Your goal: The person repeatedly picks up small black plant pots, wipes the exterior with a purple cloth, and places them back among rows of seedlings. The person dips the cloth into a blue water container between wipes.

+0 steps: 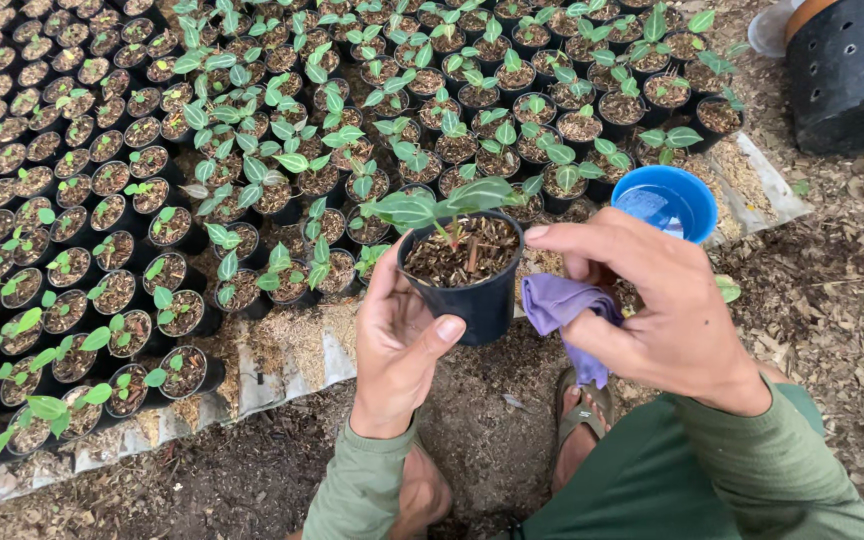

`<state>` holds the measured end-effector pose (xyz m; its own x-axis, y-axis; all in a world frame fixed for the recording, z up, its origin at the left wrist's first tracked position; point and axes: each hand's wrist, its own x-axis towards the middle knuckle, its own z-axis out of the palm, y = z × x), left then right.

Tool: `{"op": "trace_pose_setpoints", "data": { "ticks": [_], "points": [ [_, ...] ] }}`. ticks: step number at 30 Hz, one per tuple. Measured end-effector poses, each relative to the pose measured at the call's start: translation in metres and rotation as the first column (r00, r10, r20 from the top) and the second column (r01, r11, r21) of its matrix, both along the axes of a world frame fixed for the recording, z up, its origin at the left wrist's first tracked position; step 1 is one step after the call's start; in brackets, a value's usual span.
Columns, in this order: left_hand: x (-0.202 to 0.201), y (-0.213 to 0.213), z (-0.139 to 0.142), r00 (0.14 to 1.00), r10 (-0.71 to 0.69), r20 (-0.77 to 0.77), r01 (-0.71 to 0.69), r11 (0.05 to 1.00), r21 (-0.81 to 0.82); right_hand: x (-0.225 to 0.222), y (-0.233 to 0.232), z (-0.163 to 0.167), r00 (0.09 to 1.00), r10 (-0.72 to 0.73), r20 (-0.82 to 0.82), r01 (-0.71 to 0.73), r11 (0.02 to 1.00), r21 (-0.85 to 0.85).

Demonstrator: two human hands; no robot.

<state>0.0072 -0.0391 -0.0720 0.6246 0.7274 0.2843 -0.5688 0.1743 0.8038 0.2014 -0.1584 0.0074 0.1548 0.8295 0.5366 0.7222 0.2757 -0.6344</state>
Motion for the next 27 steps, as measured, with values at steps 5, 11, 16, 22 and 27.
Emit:
{"op": "trace_pose_setpoints", "data": {
  "ticks": [5, 11, 16, 22, 27],
  "points": [
    [-0.0016, 0.0012, -0.0007, 0.998, -0.021, 0.054, 0.024, 0.998, -0.062, 0.0017, 0.0013, -0.0003, 0.994, 0.109, 0.025, -0.11, 0.993, 0.051],
    [-0.0033, 0.0025, 0.0004, 0.996, -0.055, 0.065, 0.062, 0.993, -0.103, 0.001, -0.0018, -0.001, 0.998, 0.027, -0.059, -0.028, 1.0, -0.012],
    [-0.002, 0.0025, 0.0003, 0.996, -0.061, 0.066, 0.066, 0.995, -0.081, 0.0034, -0.002, -0.0002, 0.997, 0.071, -0.02, -0.07, 0.997, 0.044],
    [-0.0018, 0.0025, 0.0001, 0.995, -0.062, 0.073, 0.069, 0.993, -0.096, 0.005, -0.0006, -0.0017, 0.991, 0.131, -0.017, -0.13, 0.991, 0.041],
    [-0.0018, 0.0024, 0.0009, 0.995, -0.065, 0.073, 0.071, 0.993, -0.095, 0.0038, -0.0035, -0.0031, 0.998, 0.054, -0.036, -0.052, 0.998, 0.047]
  ]
}}
